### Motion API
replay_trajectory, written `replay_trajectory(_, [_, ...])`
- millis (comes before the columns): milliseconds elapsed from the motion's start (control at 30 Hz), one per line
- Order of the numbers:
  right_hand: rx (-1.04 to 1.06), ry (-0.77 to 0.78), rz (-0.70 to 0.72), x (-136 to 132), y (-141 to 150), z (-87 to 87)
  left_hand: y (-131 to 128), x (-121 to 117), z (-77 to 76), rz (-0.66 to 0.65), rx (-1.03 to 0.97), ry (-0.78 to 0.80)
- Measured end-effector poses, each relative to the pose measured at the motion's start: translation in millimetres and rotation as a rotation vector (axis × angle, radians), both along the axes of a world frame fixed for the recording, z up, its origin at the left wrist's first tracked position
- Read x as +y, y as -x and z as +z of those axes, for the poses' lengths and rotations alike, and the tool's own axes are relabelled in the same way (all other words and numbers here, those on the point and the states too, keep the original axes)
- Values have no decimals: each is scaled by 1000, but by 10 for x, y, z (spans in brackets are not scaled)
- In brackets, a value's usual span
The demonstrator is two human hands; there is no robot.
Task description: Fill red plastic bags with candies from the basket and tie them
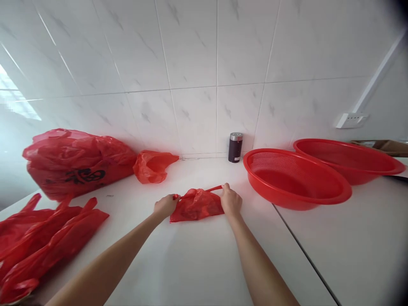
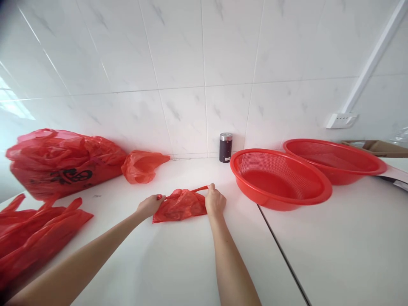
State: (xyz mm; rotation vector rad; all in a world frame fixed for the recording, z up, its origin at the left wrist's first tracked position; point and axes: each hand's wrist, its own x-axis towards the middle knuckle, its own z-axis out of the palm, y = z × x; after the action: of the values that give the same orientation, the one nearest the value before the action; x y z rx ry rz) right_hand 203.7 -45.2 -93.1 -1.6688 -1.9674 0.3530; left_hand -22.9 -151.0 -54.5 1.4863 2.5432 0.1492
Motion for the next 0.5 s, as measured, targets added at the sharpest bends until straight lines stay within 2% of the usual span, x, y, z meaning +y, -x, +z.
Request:
replay_trajectory(67, [87,5,12,-3,-50,1,23,7,117,17,12,-15])
replay_trajectory(133, [198,17,23,5,-117,-3,-16,-5,257,14,73,-99])
replay_trajectory(233, [402,28,21,22,-199,6,-233,-20,413,-110,167,-264])
replay_trajectory(333, [595,10,-10,-37,-210,128,-519,46,402,-361,137,-281])
replay_trajectory(400, [698,-13,-12,-185,-211,300,-614,123,334,-452,76,-229])
replay_trajectory(467, [808,-22,90,-451,-265,498,-581,172,278,-462,-1,-178])
replay_trajectory(500, [915,-13,221,-624,-327,585,-521,169,266,-451,-48,-159])
